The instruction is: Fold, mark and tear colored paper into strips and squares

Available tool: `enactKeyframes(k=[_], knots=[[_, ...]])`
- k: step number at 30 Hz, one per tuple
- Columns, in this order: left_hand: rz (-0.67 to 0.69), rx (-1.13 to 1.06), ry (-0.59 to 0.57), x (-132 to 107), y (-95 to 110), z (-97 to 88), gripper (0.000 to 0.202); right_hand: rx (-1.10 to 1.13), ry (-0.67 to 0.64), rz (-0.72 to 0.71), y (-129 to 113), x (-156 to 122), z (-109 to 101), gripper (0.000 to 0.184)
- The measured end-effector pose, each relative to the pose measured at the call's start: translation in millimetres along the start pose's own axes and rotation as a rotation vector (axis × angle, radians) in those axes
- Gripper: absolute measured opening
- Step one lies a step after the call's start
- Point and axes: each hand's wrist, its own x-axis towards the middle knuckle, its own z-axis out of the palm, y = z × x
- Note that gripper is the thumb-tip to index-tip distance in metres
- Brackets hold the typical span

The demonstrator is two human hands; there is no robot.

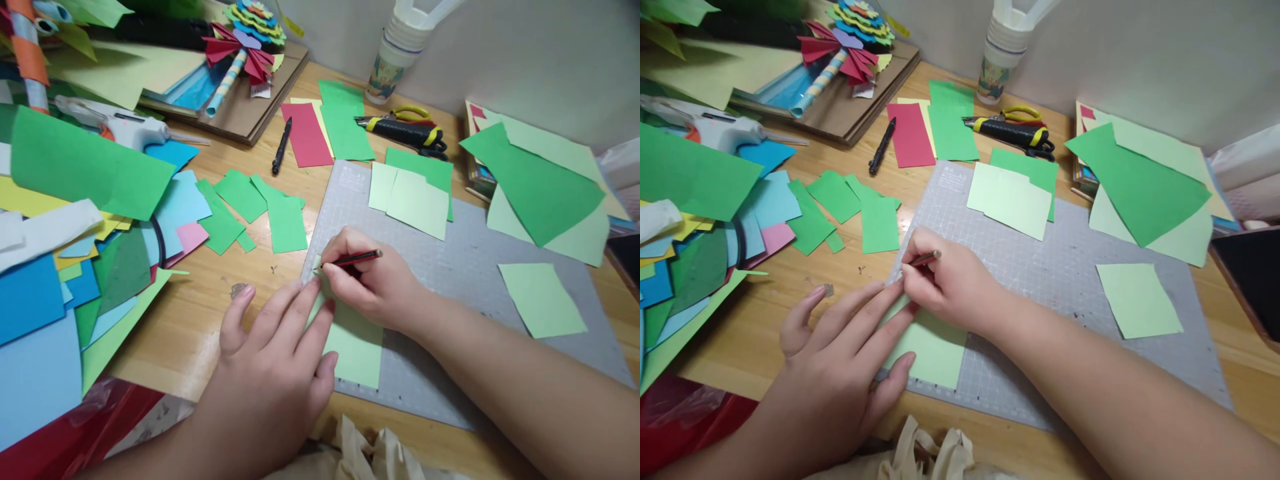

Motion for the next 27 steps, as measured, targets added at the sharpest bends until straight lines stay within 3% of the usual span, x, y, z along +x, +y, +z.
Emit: enactKeyframes(k=[9,15,21,27], knots=[[-0.006,-0.017,-0.005,-1.3,-0.1,-0.4,0.032,-0.072,-0.050,0.030,-1.2,-1.1,1.4,0.008],[0.002,-0.021,-0.007,1.5,-0.2,0.7,0.033,-0.007,0.017,0.000,0.0,0.8,0.0,0.010],[0.001,-0.021,-0.016,-0.6,-0.1,-0.2,0.033,-0.022,-0.032,0.004,-0.9,0.1,1.0,0.009],[-0.020,-0.047,-0.076,-1.6,-1.4,-4.9,0.032,0.242,0.323,0.097,2.5,0.5,-0.9,0.007]])
